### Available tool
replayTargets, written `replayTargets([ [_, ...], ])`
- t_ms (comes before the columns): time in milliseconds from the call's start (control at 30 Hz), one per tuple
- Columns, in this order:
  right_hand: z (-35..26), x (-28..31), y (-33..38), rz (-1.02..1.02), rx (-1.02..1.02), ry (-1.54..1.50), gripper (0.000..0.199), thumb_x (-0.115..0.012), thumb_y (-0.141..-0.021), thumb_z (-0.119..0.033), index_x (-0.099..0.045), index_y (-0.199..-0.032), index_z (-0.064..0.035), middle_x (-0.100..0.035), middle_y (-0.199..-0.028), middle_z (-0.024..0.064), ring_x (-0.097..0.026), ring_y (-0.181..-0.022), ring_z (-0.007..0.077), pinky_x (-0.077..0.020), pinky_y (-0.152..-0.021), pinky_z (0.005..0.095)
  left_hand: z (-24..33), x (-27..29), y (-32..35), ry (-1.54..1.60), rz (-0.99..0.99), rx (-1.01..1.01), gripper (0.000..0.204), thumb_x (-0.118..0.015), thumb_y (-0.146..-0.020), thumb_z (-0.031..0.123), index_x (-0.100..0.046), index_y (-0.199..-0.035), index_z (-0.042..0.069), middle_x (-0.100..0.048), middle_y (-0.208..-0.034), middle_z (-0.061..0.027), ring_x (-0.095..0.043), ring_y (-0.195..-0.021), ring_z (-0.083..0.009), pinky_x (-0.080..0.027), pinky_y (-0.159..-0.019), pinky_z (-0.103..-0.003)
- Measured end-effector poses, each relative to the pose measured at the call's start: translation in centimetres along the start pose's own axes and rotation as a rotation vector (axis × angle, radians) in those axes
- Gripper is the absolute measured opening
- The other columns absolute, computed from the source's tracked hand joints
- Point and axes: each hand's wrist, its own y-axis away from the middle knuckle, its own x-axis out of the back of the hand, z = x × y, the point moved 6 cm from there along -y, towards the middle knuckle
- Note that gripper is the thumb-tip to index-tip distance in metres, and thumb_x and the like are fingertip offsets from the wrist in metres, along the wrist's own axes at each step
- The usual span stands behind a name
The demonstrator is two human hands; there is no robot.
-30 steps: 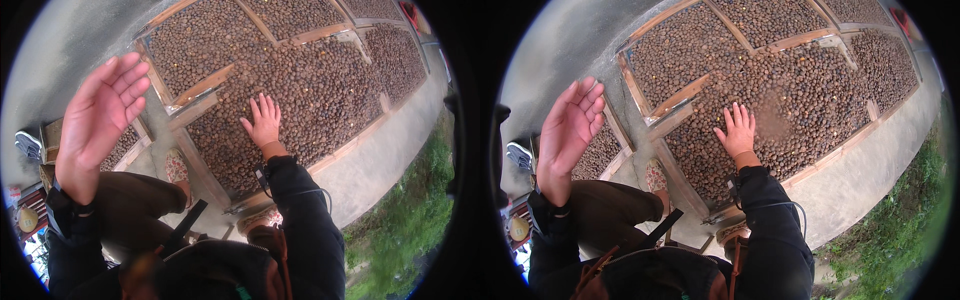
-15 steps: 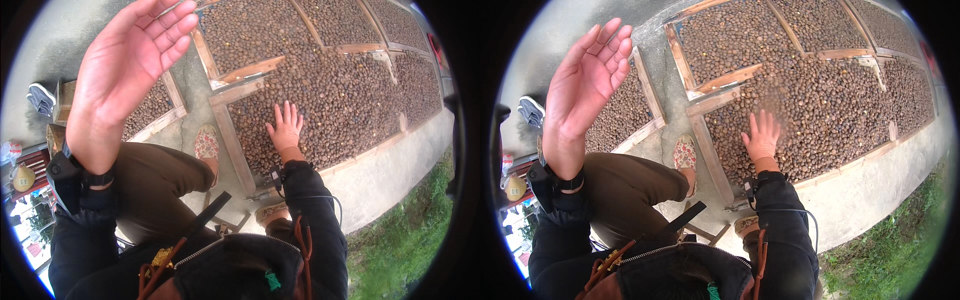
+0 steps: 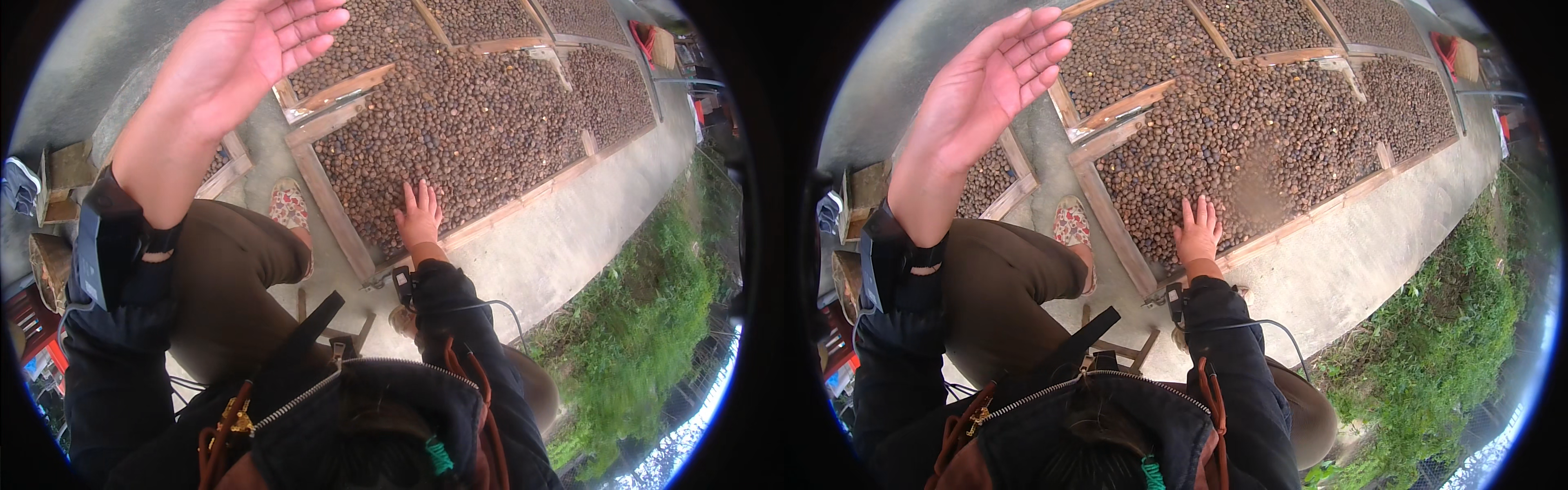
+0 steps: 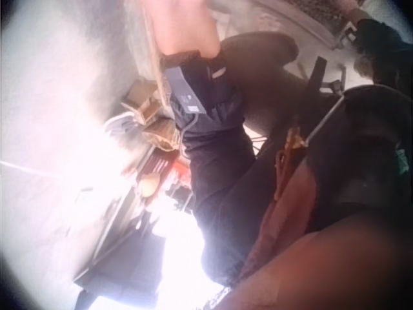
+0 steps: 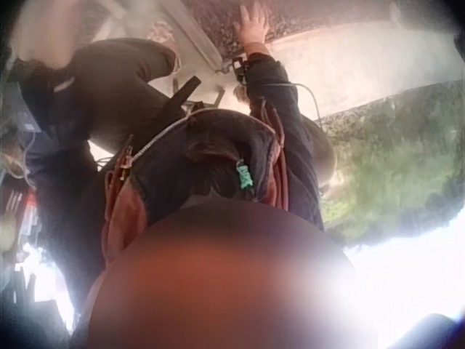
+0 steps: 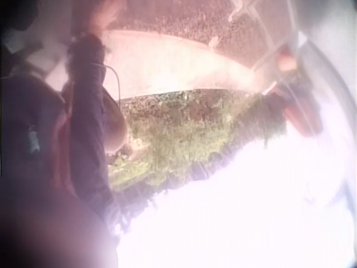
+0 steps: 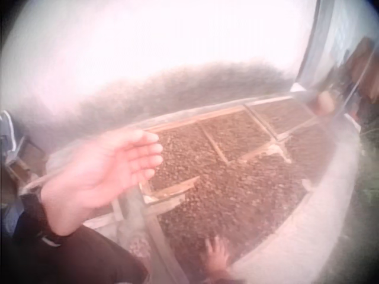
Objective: The person removes a red cloth from a woven basket and sets it aside. They then spread and level coffee beans on wooden trays using both hands, picking up stray beans from the floor and returning them to the trays.
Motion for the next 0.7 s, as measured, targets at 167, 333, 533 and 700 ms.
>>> replayTargets([
  [167,-2.1,-4.0,3.1,-0.152,-0.038,0.006,0.074,-0.069,-0.089,-0.022,-0.04,-0.157,-0.0276,-0.023,-0.17,0.007,-0.022,-0.155,0.0355,-0.0312,-0.118,0.0554,-4.2,-2.4,-1.0,-0.159,-0.018,0.047,0.037,-0.06,-0.105,0.031,-0.066,-0.128,0.003,-0.07,-0.121,-0.0071,-0.067,-0.112,-0.0166,-0.054,-0.097,-0.03],
  [333,-1.9,-4.9,5.0,-0.143,0.037,0.038,0.068,-0.065,-0.09,-0.016,-0.045,-0.154,-0.0247,-0.027,-0.169,0.0076,-0.027,-0.153,0.0332,-0.0316,-0.119,0.0544,-13.1,-2.2,-3.9,-0.55,0.005,0.234,0.031,-0.063,-0.103,0.031,-0.069,-0.12,0.006,-0.071,-0.112,-0.0027,-0.066,-0.102,-0.0112,-0.053,-0.088,-0.029],
  [533,0.4,-1.3,5.0,0.104,0.031,-0.298,0.054,-0.066,-0.092,-0.016,-0.055,-0.144,-0.0158,-0.051,-0.152,0.0095,-0.051,-0.133,0.0326,-0.0444,-0.109,0.045,-21.6,1.1,-7.7,-1.62,-0.075,-0.093,0.03,-0.066,-0.097,0.022,-0.067,-0.124,0.01,-0.069,-0.115,-0.0117,-0.068,-0.105,-0.0297,-0.054,-0.093,-0.042],
  [700,3.9,1.1,3.6,0.378,-0.146,-0.148,0.062,-0.066,-0.089,-0.013,-0.049,-0.148,-0.0066,-0.046,-0.154,0.0167,-0.044,-0.14,0.0373,-0.039,-0.114,0.0467,-34.0,-0.8,-3.1,-1.824,-0.392,0.001,0.058,-0.066,-0.092,0.015,-0.053,-0.148,0.022,-0.044,-0.155,-0.0119,-0.043,-0.142,-0.0328,-0.042,-0.112,-0.049],
])
